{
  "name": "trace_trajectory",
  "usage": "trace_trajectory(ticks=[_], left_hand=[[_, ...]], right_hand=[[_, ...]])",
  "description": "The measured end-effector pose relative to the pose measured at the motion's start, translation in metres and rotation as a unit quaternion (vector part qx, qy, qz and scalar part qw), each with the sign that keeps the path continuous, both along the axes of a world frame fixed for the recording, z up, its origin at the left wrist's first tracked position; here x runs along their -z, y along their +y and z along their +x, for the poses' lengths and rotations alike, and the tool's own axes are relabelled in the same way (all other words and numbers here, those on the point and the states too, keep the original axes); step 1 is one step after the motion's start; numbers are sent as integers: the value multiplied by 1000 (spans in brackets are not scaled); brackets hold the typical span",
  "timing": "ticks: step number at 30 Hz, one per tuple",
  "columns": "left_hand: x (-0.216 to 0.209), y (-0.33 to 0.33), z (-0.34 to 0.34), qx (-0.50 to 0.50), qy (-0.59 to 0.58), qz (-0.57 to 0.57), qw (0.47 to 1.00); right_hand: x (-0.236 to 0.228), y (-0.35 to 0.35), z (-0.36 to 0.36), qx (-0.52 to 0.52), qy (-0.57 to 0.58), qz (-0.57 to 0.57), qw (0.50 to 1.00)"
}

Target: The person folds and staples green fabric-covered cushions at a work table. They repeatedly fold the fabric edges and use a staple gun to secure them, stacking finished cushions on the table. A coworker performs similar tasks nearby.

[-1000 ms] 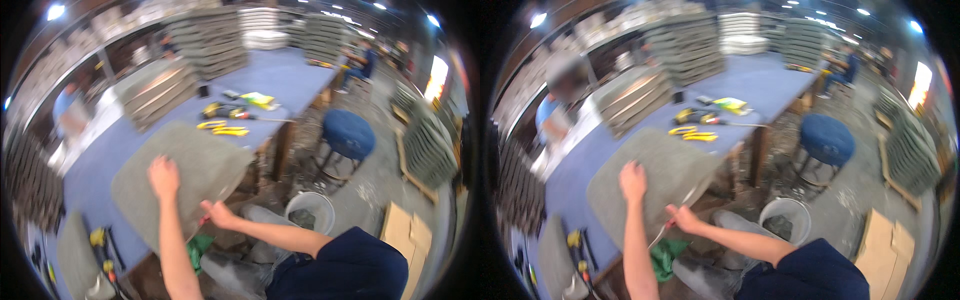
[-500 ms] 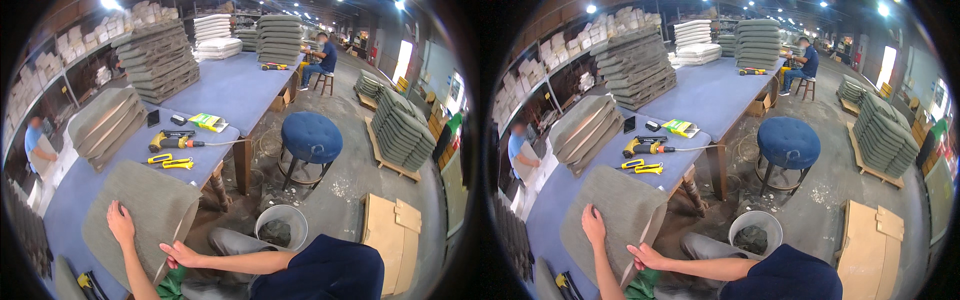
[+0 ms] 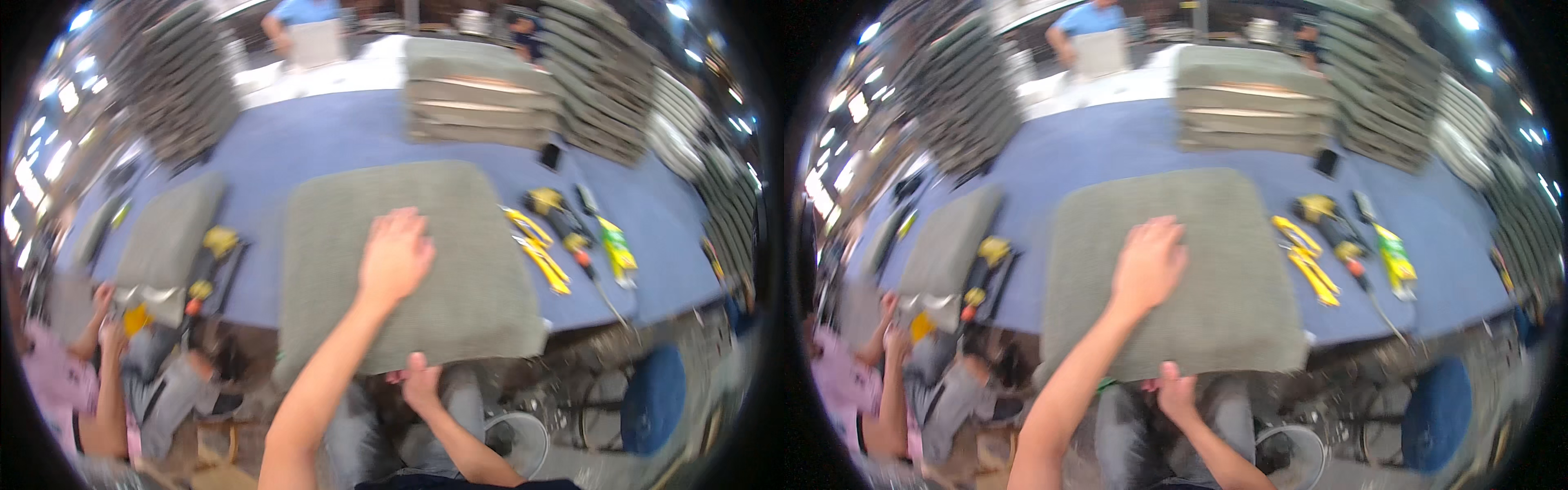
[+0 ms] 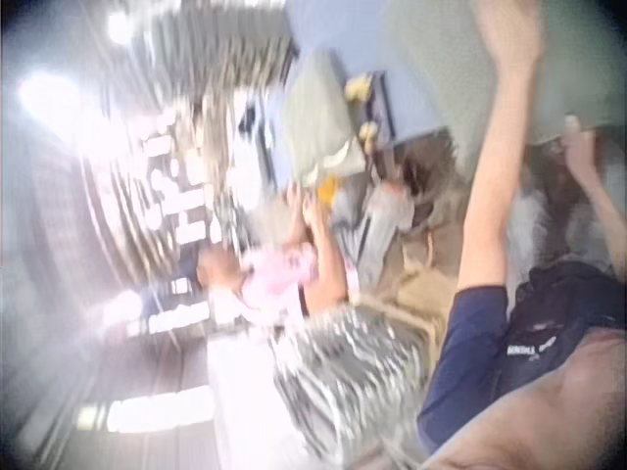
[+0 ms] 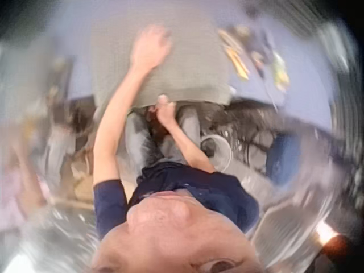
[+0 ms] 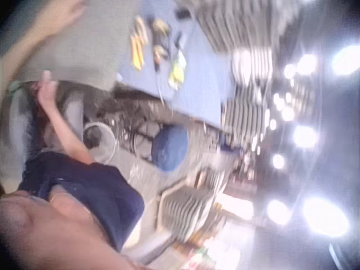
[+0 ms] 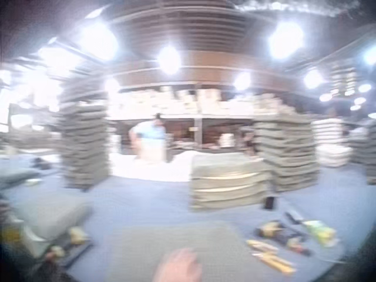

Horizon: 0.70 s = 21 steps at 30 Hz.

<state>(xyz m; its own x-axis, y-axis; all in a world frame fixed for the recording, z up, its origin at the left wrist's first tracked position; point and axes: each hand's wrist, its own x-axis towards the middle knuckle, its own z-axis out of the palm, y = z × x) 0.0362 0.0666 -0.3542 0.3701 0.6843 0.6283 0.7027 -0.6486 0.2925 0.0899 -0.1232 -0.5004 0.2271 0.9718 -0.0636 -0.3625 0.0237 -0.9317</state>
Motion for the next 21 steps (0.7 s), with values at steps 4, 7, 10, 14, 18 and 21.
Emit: trace_trajectory(ticks=[4,7,10,14,18,21], left_hand=[[0,-1,-8,22,26,-20,999],[9,-22,-31,98,82,-78,989],[-4,-59,-59,154,214,-178,948],[-9,-62,-48,128,321,-265,900],[-44,-70,1,24,451,-366,814],[-42,-71,3,6,470,-360,806]], right_hand=[[26,13,-1,43,-4,60,997],[35,12,2,35,3,77,996],[24,12,1,41,-9,60,997],[37,9,1,44,-2,66,997],[44,5,8,31,-49,66,996],[53,1,7,21,-58,56,997]])
